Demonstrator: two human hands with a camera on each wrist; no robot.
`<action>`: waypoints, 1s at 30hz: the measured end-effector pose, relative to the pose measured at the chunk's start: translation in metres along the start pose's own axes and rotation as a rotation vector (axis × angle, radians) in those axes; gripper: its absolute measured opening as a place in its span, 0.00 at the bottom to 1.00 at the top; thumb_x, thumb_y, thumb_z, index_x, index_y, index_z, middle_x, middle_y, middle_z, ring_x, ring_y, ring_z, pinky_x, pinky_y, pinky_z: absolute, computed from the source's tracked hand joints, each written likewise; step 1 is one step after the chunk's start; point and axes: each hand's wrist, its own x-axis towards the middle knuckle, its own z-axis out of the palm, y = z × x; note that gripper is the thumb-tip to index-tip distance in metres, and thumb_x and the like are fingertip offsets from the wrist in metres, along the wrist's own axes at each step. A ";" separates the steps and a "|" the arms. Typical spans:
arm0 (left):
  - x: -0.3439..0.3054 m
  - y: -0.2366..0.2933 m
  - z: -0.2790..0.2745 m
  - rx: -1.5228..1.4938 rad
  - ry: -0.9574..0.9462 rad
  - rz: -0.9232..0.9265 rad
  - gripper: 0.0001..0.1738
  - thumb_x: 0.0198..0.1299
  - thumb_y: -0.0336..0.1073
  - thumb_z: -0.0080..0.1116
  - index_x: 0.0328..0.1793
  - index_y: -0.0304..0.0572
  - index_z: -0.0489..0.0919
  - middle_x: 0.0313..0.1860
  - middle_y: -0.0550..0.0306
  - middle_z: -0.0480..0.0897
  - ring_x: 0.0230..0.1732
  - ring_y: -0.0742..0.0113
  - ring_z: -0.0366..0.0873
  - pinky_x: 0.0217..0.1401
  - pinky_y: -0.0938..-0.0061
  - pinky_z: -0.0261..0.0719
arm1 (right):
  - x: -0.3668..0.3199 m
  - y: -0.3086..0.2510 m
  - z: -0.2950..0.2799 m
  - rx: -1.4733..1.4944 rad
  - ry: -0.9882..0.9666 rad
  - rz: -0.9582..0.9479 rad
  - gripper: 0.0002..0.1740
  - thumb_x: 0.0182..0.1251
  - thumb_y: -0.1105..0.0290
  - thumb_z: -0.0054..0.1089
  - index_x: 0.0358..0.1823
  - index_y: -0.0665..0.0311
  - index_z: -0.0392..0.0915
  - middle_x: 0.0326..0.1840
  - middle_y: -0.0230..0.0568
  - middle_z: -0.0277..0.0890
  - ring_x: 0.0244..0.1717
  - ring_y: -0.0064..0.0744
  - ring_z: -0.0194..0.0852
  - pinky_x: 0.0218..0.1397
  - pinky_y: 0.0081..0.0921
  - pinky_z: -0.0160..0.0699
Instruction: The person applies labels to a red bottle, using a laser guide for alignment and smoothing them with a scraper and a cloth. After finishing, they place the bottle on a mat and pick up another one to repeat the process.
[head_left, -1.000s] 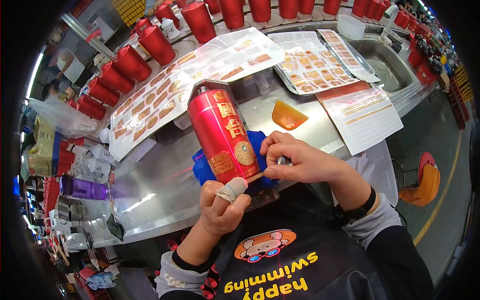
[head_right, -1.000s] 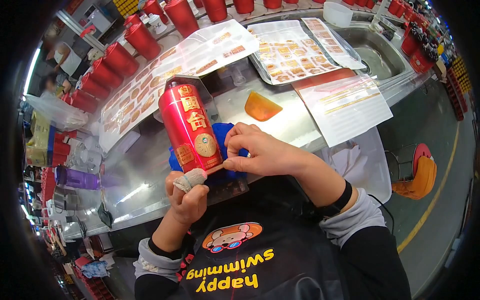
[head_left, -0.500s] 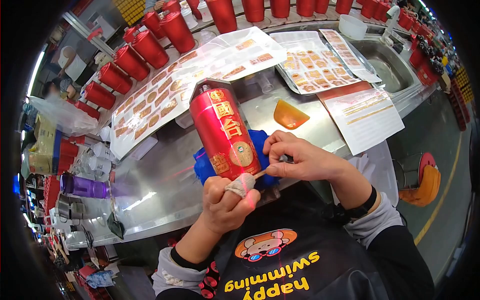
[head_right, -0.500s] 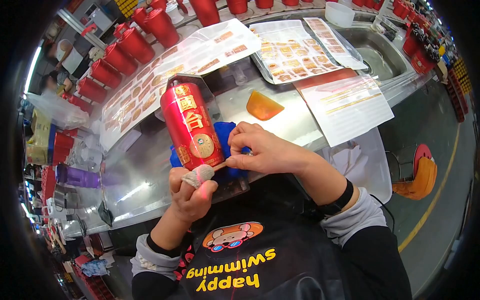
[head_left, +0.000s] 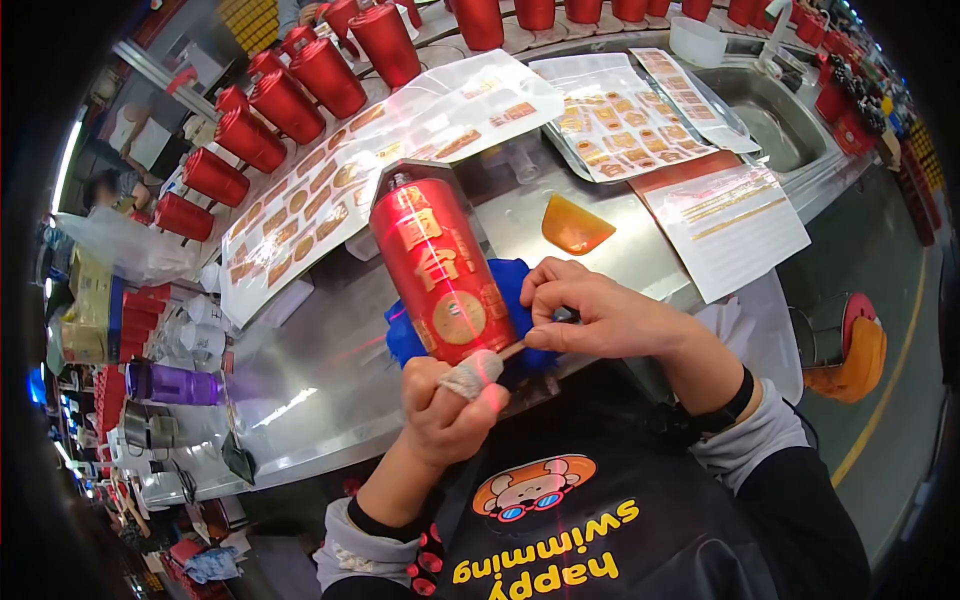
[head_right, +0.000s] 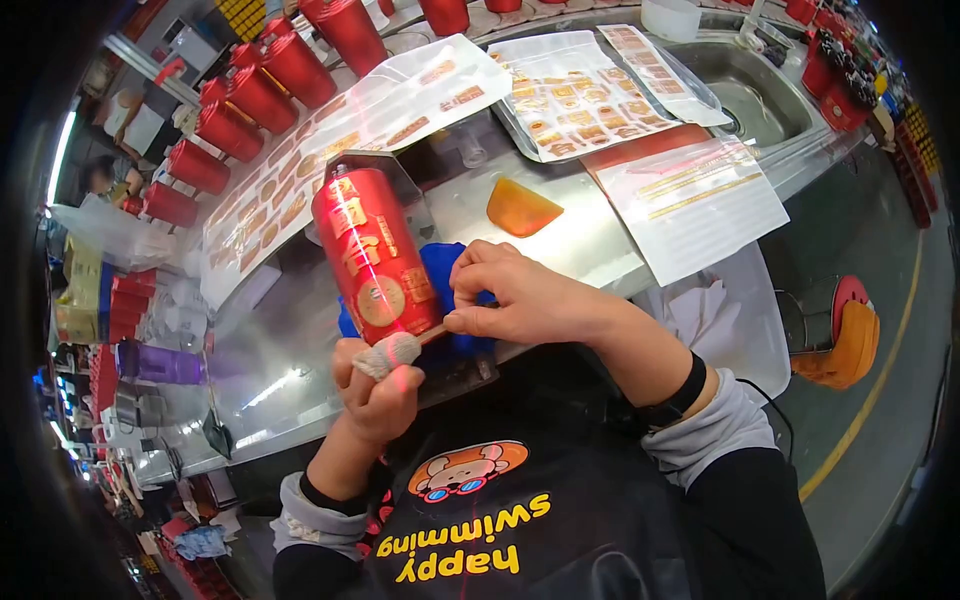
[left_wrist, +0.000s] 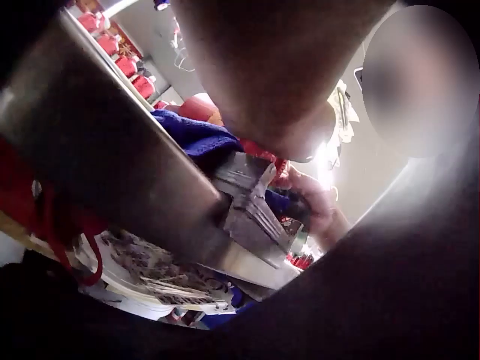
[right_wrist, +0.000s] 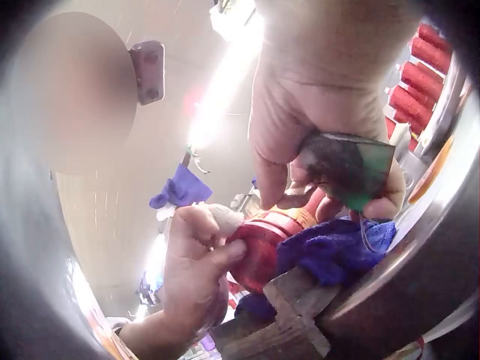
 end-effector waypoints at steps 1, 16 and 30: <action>-0.002 0.001 0.001 -0.011 0.037 -0.038 0.16 0.41 0.31 0.67 0.40 0.53 0.80 0.48 0.57 0.82 0.40 0.59 0.71 0.36 0.66 0.70 | 0.000 0.002 0.001 -0.007 0.024 -0.019 0.13 0.64 0.61 0.67 0.30 0.62 0.76 0.47 0.41 0.69 0.55 0.39 0.66 0.59 0.32 0.64; -0.002 0.012 0.000 0.027 0.019 -0.153 0.21 0.46 0.18 0.63 0.42 0.49 0.70 0.38 0.50 0.77 0.37 0.51 0.70 0.38 0.58 0.68 | -0.004 -0.001 -0.004 0.019 -0.016 0.007 0.13 0.65 0.63 0.67 0.29 0.62 0.75 0.50 0.39 0.67 0.56 0.32 0.63 0.61 0.29 0.61; -0.006 0.003 0.000 0.042 0.012 -0.045 0.18 0.46 0.26 0.65 0.43 0.52 0.74 0.45 0.54 0.78 0.41 0.54 0.71 0.40 0.60 0.72 | -0.010 -0.003 -0.010 0.014 0.013 -0.020 0.15 0.65 0.61 0.67 0.32 0.66 0.76 0.44 0.43 0.71 0.52 0.39 0.69 0.56 0.31 0.68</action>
